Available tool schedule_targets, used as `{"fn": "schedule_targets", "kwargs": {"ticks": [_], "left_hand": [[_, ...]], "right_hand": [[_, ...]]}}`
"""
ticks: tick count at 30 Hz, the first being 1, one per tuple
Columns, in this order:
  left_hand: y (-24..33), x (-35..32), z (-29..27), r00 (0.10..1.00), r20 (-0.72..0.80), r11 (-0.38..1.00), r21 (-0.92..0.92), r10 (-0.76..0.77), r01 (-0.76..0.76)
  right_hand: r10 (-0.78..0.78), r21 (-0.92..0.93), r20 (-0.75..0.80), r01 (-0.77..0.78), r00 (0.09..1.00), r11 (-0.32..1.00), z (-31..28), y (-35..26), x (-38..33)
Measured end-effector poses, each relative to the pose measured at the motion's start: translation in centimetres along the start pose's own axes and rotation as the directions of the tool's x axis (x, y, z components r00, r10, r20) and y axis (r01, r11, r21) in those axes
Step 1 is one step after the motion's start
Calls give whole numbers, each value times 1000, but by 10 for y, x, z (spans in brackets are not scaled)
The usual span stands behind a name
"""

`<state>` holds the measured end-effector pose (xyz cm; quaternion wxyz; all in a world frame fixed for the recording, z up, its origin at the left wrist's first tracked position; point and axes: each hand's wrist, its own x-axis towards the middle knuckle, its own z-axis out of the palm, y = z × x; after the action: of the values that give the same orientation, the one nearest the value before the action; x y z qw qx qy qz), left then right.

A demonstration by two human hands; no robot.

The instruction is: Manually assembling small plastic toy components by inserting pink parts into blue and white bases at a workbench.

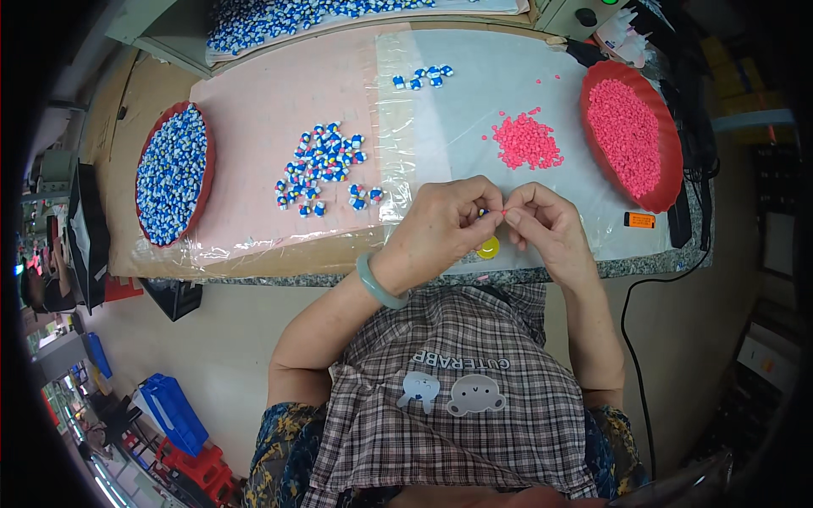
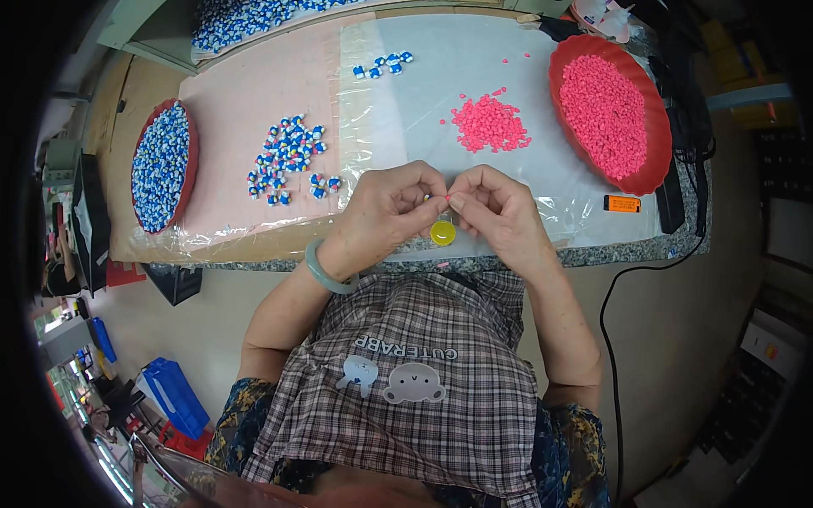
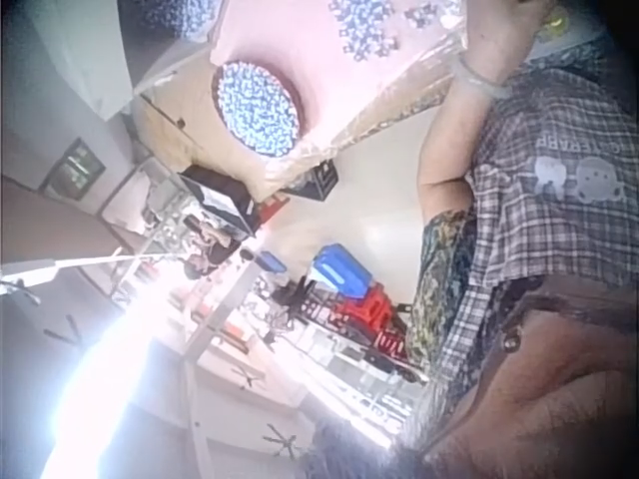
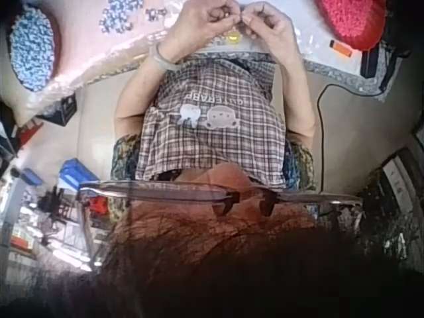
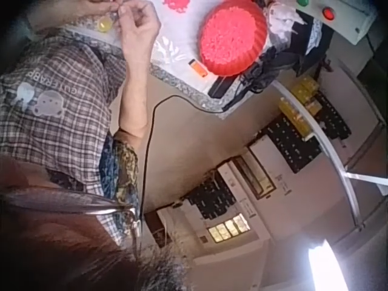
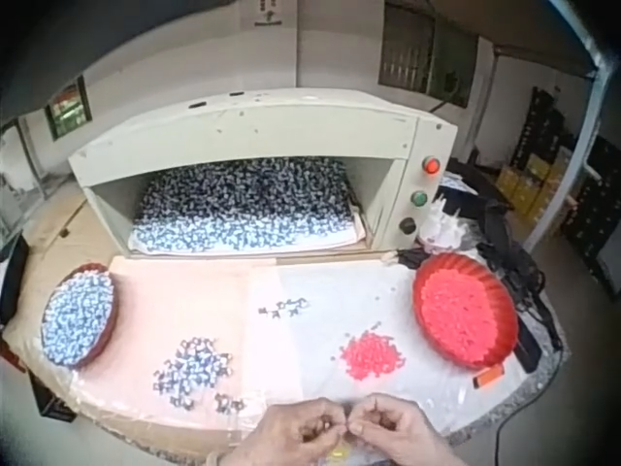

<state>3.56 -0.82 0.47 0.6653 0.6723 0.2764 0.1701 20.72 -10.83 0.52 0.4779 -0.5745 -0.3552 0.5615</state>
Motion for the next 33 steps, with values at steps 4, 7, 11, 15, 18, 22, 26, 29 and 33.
{"fn": "schedule_targets", "kwargs": {"ticks": [4,7,11,15,18,22,26,29,33], "left_hand": [[-1,1,-1,1000,3,999,-28,23,-22],[0,0,0,1000,3,997,-71,13,-13],[2,-1,3,1000,-6,985,-169,-25,24],[-1,-1,-2,998,40,990,-127,-57,61],[-10,-4,-8,999,32,961,-271,-44,51],[-12,-9,-16,1000,11,944,-329,-29,31],[-13,-12,-15,1000,-11,939,-344,-7,3],[-14,-15,-18,999,27,920,-388,-43,50],[-12,-17,-20,999,10,921,-388,-41,42]], "right_hand": [[-97,-8,-106,97,990,995,9,1,-4],[-117,-66,-132,109,984,992,12,-1,-5],[-94,-102,-130,81,987,991,12,-3,-6],[-70,23,-79,72,994,997,3,-3,-8],[8,137,-41,-2,999,991,-4,-2,-12],[145,70,0,-144,989,987,-9,6,-17],[235,-11,-4,-235,972,972,-8,12,-23],[246,-69,4,-246,969,967,-5,16,-25],[281,-149,-12,-280,960,948,-2,14,-23]]}}
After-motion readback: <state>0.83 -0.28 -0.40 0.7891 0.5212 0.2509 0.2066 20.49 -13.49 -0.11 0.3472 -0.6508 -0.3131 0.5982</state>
